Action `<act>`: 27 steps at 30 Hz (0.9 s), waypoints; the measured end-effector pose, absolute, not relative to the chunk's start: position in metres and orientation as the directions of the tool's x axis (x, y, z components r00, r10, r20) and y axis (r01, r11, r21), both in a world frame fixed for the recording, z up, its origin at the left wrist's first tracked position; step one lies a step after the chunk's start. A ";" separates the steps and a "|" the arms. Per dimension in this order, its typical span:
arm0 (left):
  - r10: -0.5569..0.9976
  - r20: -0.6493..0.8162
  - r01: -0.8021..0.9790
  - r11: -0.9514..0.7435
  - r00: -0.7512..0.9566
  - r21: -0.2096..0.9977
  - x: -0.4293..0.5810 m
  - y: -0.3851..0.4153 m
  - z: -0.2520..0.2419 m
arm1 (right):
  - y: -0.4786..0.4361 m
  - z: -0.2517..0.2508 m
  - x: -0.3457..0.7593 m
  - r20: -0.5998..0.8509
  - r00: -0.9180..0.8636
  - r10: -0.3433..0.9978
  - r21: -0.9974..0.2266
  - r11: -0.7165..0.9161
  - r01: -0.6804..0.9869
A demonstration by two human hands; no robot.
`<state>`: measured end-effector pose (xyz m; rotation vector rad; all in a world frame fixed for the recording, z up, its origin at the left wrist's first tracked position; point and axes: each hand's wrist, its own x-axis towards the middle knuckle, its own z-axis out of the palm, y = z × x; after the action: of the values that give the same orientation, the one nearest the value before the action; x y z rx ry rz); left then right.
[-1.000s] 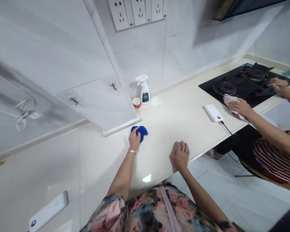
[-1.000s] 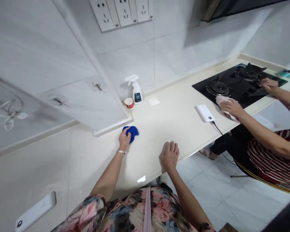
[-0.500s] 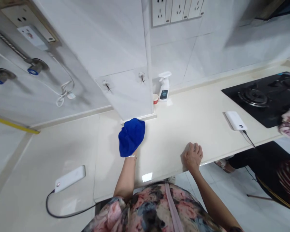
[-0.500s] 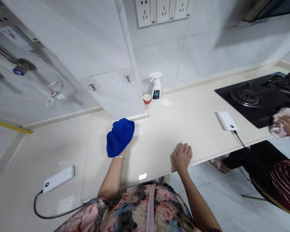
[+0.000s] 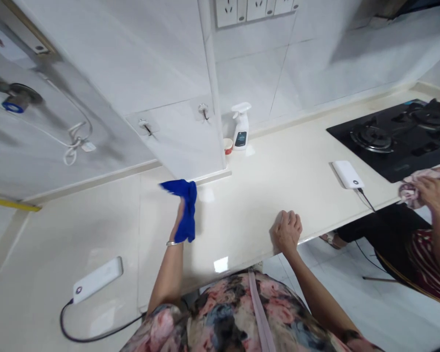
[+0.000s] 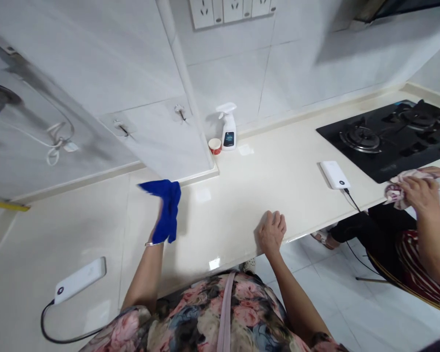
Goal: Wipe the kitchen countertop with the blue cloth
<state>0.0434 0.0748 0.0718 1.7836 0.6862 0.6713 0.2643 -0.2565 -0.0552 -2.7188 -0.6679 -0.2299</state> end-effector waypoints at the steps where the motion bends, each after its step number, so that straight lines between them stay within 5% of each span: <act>1: 0.705 0.099 0.209 -0.337 0.702 0.918 0.047 0.070 0.062 | -0.257 -0.055 0.264 0.227 0.880 0.418 -0.279 -0.838 0.470; 6: 0.569 0.036 0.474 -0.716 0.821 0.513 0.062 0.039 0.010 | -0.257 -0.054 0.264 0.202 0.887 0.415 -0.275 -0.846 0.458; 9: 0.588 0.078 0.525 -0.767 0.805 0.369 0.063 0.032 -0.006 | -0.258 -0.055 0.264 0.197 0.885 0.422 -0.280 -0.841 0.463; 15: 0.683 -0.017 0.649 -0.685 0.730 0.330 0.080 0.023 -0.013 | -0.259 -0.059 0.265 0.206 0.884 0.419 -0.266 -0.846 0.463; 27: 0.861 0.075 0.803 -0.498 0.503 0.327 0.158 0.055 -0.008 | -0.258 -0.050 0.263 0.146 0.896 0.419 -0.266 -0.856 0.444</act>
<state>0.1579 0.0547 -0.0082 2.4979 1.4129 0.3353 0.2632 -0.2579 -0.0505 -2.7678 -0.6452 -0.1196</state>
